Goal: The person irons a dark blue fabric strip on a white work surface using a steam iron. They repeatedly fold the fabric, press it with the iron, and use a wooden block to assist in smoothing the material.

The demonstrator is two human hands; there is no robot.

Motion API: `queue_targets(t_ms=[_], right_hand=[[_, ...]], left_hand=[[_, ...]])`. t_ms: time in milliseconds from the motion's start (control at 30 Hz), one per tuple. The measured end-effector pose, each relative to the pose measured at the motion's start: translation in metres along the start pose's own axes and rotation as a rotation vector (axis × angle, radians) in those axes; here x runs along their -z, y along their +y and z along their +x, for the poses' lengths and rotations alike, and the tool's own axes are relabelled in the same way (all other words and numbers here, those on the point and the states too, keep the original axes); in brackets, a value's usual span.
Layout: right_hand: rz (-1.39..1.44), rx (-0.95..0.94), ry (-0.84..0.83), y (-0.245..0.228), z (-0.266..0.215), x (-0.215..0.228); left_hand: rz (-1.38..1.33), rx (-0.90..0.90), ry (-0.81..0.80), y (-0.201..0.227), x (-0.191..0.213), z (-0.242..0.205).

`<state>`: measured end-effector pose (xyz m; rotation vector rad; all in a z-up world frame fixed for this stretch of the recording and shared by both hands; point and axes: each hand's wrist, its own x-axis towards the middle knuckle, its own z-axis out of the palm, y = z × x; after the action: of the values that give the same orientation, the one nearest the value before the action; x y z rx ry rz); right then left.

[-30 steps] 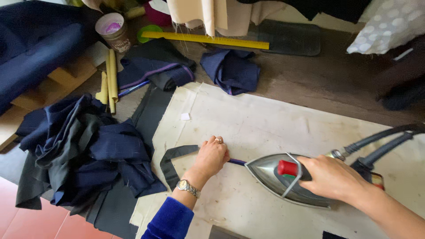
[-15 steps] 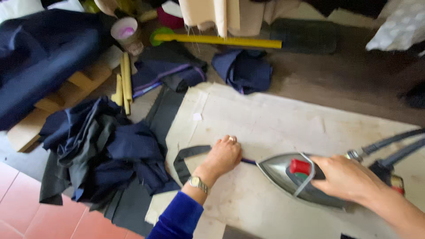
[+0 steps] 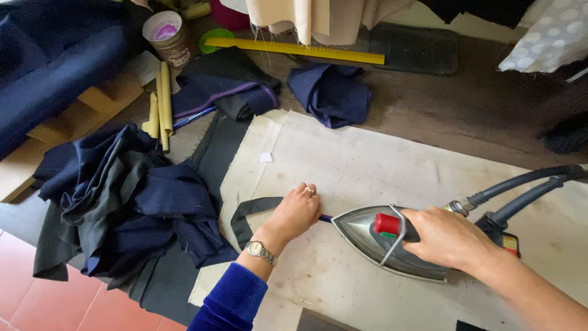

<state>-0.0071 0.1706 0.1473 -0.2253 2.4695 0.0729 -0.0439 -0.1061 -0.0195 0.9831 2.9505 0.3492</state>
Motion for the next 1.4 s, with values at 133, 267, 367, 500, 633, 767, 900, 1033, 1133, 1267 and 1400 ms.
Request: queue_targets(t_ms=[133,267,367,500,633,767,900,1033,1133,1267,1400], right_hand=[[0.017,-0.053,-0.031,0.012,-0.014,0.000],[0.020,-0.109,-0.028,0.036,-0.020,-0.013],[0.010,-0.128,-0.017,0.047,-0.020,-0.022],[0.005,-0.105,0.015,0.051,-0.017,-0.027],[0.034,-0.104,0.002,0.035,-0.020,-0.013],[0.039,-0.092,-0.004,0.023,-0.015,-0.008],[0.030,-0.035,0.009,0.009,-0.010,0.000],[0.009,-0.005,0.019,-0.002,-0.005,0.003],[0.014,-0.007,-0.002,-0.008,-0.002,0.006],[0.010,-0.001,0.002,-0.013,0.002,0.006],[0.043,0.090,0.014,-0.007,-0.001,0.006]], left_hand=[[-0.005,0.028,-0.004,-0.002,-0.001,-0.002],[0.028,0.058,0.052,0.004,-0.003,-0.008],[0.053,0.064,0.067,0.005,-0.008,-0.010],[0.098,-0.005,0.086,0.005,-0.002,-0.011],[-0.007,-0.055,0.056,0.008,0.023,-0.017],[0.112,-0.240,0.203,0.008,0.024,-0.027],[0.123,-0.335,0.406,0.012,0.030,-0.034],[0.129,-0.348,0.465,0.017,0.036,-0.046],[0.107,-0.298,0.466,0.018,0.032,-0.056],[0.134,-0.217,0.447,0.020,0.025,-0.062],[0.114,-0.181,0.479,0.020,0.026,-0.062]])
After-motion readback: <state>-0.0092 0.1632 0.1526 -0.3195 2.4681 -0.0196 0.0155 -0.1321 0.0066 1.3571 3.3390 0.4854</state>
